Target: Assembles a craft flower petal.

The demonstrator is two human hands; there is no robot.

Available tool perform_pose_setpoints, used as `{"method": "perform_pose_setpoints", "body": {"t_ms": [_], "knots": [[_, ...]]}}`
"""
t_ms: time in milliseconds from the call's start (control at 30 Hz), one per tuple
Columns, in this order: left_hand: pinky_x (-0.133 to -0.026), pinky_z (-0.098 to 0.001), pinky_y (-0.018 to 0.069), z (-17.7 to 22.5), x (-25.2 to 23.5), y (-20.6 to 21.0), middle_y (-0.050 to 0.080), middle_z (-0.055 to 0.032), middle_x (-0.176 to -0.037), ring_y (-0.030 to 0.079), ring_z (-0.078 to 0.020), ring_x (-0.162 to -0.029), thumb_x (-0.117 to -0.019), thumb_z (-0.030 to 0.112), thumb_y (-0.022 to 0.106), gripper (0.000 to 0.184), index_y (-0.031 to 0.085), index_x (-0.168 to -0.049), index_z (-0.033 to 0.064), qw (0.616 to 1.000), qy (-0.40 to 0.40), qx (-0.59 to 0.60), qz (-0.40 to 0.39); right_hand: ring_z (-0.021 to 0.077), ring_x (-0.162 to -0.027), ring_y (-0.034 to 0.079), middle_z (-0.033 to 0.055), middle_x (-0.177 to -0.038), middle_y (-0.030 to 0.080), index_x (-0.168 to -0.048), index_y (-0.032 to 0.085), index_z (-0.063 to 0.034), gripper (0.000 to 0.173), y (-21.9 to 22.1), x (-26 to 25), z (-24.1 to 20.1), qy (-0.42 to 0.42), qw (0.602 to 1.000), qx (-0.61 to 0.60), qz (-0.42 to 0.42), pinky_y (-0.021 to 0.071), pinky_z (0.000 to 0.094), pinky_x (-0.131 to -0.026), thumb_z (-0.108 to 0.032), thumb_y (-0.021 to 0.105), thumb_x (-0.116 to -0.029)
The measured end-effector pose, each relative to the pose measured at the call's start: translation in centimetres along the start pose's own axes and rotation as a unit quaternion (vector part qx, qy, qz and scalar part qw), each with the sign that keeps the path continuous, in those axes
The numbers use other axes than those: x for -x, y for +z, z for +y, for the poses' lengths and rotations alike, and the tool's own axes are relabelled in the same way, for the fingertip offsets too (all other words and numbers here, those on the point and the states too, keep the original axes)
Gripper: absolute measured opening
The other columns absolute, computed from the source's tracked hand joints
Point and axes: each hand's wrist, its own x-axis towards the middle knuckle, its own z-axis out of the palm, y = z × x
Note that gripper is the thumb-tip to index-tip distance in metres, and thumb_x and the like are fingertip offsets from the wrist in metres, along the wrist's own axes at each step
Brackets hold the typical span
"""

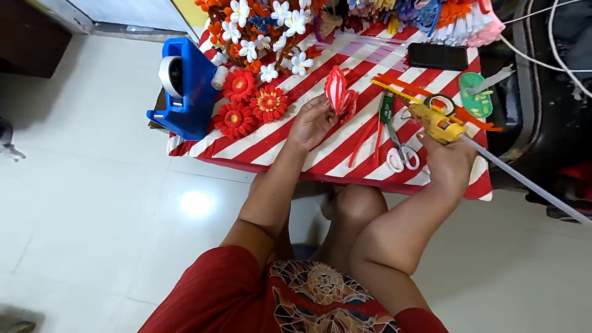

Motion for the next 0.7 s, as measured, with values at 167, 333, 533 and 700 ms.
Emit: {"method": "perform_pose_setpoints", "body": {"t_ms": [167,333,533,700], "knots": [[-0.074,-0.027,0.0568,0.1,-0.1,-0.1,0.074,-0.005,-0.091,0.069,-0.0115,-0.08,-0.096,0.01,0.058,0.015,0.072,-0.092,0.0112,1.0,0.0,-0.006,-0.001,0.0423,-0.12,0.059,0.0279,-0.125,0.064,-0.129,0.063,0.0013,0.044,-0.9,-0.4,0.0,0.065,0.991,0.116,-0.028,0.0415,0.0659,-0.101,-0.022,0.075,-0.0944],[-0.074,-0.0283,0.0576,0.3,-0.1,-0.5,0.074,-0.006,-0.093,0.07,-0.0129,-0.08,-0.0966,0.012,0.058,0.014,0.072,-0.097,0.0102,1.0,0.001,0.006,-0.006,0.0504,-0.125,0.054,0.0337,-0.13,0.059,-0.133,0.06,0.0055,0.059,-3.4,1.7,-1.6,0.097,0.97,0.219,-0.042,0.0378,0.0701,-0.104,-0.041,0.068,-0.0983],[-0.073,-0.0276,0.0571,0.6,-0.2,-0.4,0.073,-0.0055,-0.09,0.069,-0.0123,-0.078,-0.0975,0.01,0.055,0.017,0.071,-0.093,0.011,1.0,0.009,0.008,0.003,0.0393,-0.081,0.064,0.0248,-0.087,0.066,-0.099,0.069,0.0073,0.052,-5.9,4.3,-2.5,0.032,0.974,0.192,-0.114,0.0488,0.0654,-0.074,-0.044,0.059,-0.1025],[-0.073,-0.0279,0.0572,0.5,-0.2,-0.4,0.073,-0.0055,-0.09,0.069,-0.0123,-0.078,-0.0965,0.011,0.057,0.015,0.072,-0.094,0.0098,1.0,0.006,0.01,-0.007,0.0438,-0.104,0.064,0.0269,-0.115,0.065,-0.124,0.067,0.0009,0.032,1.6,3.0,-4.8,-0.106,0.961,0.166,-0.192,0.0494,0.067,-0.089,-0.022,0.061,-0.1027]]}}
